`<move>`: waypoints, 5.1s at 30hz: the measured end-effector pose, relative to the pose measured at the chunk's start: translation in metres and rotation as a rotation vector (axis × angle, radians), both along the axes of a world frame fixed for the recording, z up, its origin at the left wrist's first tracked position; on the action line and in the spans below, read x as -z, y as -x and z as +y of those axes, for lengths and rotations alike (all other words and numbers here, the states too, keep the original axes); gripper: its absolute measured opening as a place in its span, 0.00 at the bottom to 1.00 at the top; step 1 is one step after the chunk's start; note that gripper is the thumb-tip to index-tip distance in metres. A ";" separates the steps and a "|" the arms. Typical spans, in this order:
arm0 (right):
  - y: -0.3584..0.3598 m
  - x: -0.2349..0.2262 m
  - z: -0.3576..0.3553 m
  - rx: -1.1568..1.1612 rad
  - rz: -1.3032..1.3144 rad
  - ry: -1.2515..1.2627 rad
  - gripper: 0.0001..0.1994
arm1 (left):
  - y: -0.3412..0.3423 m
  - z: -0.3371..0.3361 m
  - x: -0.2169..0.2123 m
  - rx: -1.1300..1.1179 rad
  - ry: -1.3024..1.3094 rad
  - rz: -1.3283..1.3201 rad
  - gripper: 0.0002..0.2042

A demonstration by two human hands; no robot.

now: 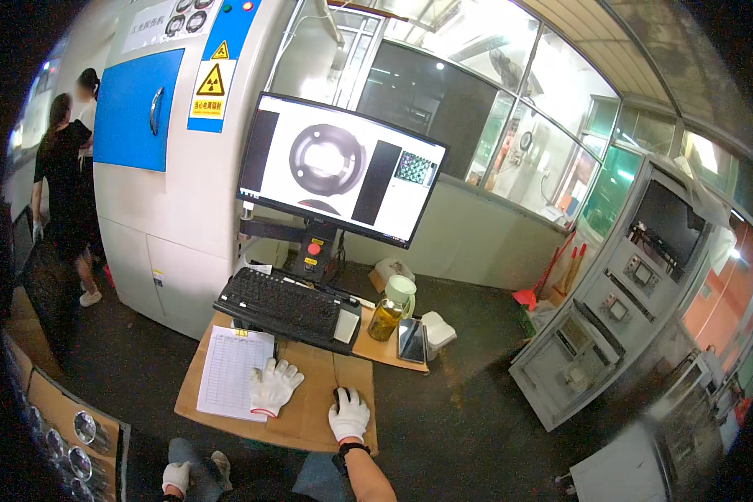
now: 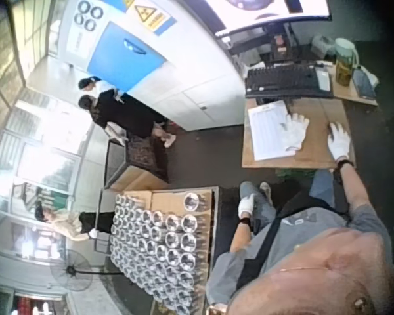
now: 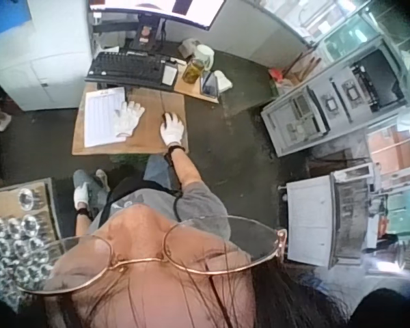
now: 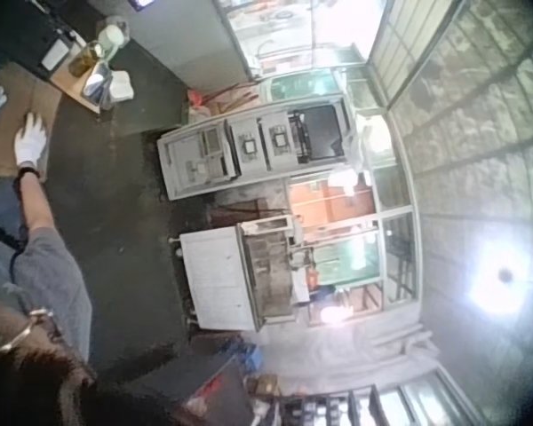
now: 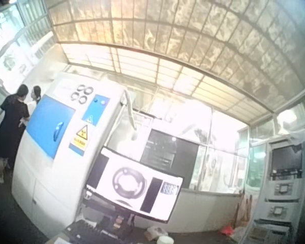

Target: The person navigates through X-ray scans of metal pistons on a computer monitor using a mouse.

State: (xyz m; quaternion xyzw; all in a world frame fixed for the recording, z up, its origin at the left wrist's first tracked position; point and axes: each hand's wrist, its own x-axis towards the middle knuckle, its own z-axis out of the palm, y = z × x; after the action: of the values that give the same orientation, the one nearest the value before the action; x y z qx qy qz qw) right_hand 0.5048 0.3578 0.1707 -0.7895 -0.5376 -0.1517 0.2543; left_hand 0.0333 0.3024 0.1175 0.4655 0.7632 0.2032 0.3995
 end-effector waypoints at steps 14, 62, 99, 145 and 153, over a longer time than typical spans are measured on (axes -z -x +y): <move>0.004 0.004 0.001 -0.005 0.005 0.010 0.22 | 0.051 0.008 0.095 0.498 -0.086 0.438 0.15; -0.005 0.007 0.000 -0.008 0.019 0.006 0.22 | 0.021 0.009 0.062 -0.019 0.015 -0.213 0.17; 0.001 0.009 0.004 0.037 -0.021 0.071 0.23 | 0.006 -0.003 0.012 -0.010 -0.097 0.129 0.17; -0.001 -0.002 -0.002 0.014 0.017 0.028 0.23 | 0.009 0.002 0.037 0.039 -0.070 0.193 0.21; 0.004 0.003 0.001 0.012 -0.027 0.029 0.23 | 0.009 -0.001 0.009 0.093 0.001 0.205 0.20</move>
State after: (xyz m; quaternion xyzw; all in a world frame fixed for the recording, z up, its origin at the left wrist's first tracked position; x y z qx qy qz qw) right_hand 0.5008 0.3586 0.1676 -0.7942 -0.5382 -0.1560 0.2349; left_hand 0.0248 0.3017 0.1085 0.5188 0.7775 0.1355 0.3287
